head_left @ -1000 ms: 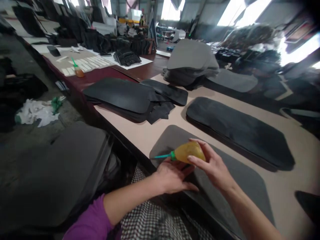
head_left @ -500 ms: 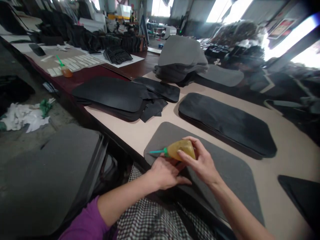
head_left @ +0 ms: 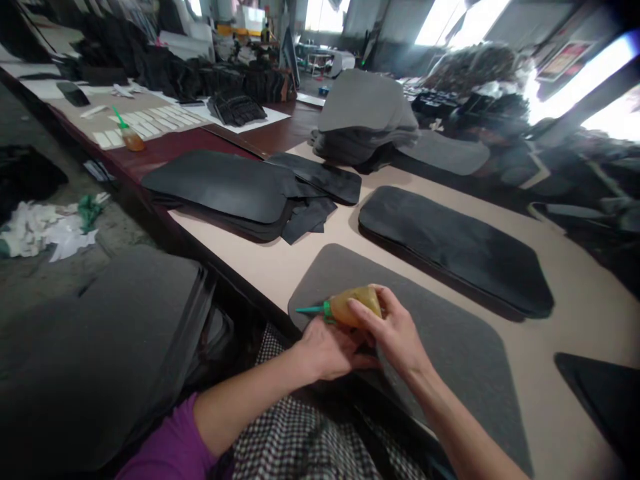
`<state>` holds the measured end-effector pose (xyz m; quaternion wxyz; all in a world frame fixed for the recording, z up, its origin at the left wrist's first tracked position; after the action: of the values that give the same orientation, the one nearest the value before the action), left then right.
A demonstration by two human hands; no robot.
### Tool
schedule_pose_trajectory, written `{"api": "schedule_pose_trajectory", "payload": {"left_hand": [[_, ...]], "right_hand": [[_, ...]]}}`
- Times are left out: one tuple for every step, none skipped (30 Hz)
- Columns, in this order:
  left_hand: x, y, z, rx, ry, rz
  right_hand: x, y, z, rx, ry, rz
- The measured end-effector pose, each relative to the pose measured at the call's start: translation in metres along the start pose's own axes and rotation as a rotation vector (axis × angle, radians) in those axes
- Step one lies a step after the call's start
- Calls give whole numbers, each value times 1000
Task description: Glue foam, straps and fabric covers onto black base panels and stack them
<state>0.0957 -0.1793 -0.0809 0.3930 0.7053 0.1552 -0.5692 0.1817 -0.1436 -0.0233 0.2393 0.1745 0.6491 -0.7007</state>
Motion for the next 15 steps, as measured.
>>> {"api": "schedule_pose_trajectory", "payload": {"left_hand": [[0,-1,1,-16,1,9],[0,-2,1,-32,2,17],[0,-2,2,-44,-3,24],[1,-3,2,-50,-9,29],[1,-3,3,-52,-12,32],[1,-2,3,-49,-10,31],[0,-2,3,-43,0,26],[-1,-2,3,-31,15,15],[-2,-1,3,-17,35,1],[-4,0,2,-5,55,-16],[-5,1,2,4,72,-32],[-7,1,2,13,82,-48],[-7,2,1,23,87,-62],[-8,3,1,30,88,-74],[-9,3,1,33,89,-82]], "right_hand": [[0,-2,0,-3,-15,0],[0,-4,0,-8,-29,5],[0,-6,0,-13,-38,12],[0,-8,-1,-18,-42,18],[1,-9,-2,-27,-43,21],[1,-11,-4,-39,-44,18],[1,-13,-6,-54,-39,11],[1,-14,-7,-70,-34,4],[1,-15,-9,-86,-23,-1],[0,-16,-10,-101,-12,-7],[-1,-17,-11,-111,-4,-14],[-2,-17,-12,-118,6,-19],[-3,-18,-13,-125,15,-17],[-3,-18,-14,-133,19,-10],[-4,-19,-15,-142,22,2]]}}
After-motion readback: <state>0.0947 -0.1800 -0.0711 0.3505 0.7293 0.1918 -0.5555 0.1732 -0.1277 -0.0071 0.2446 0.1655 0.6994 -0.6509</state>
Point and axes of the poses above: each hand's wrist, its own z-axis away from the middle knuckle, its own x-axis out of the palm, y = z × x, the point moved 8 cm from there along -z, towards the middle knuckle, and after that the axes turned 5 degrees about -y, right-handed, at the moved point
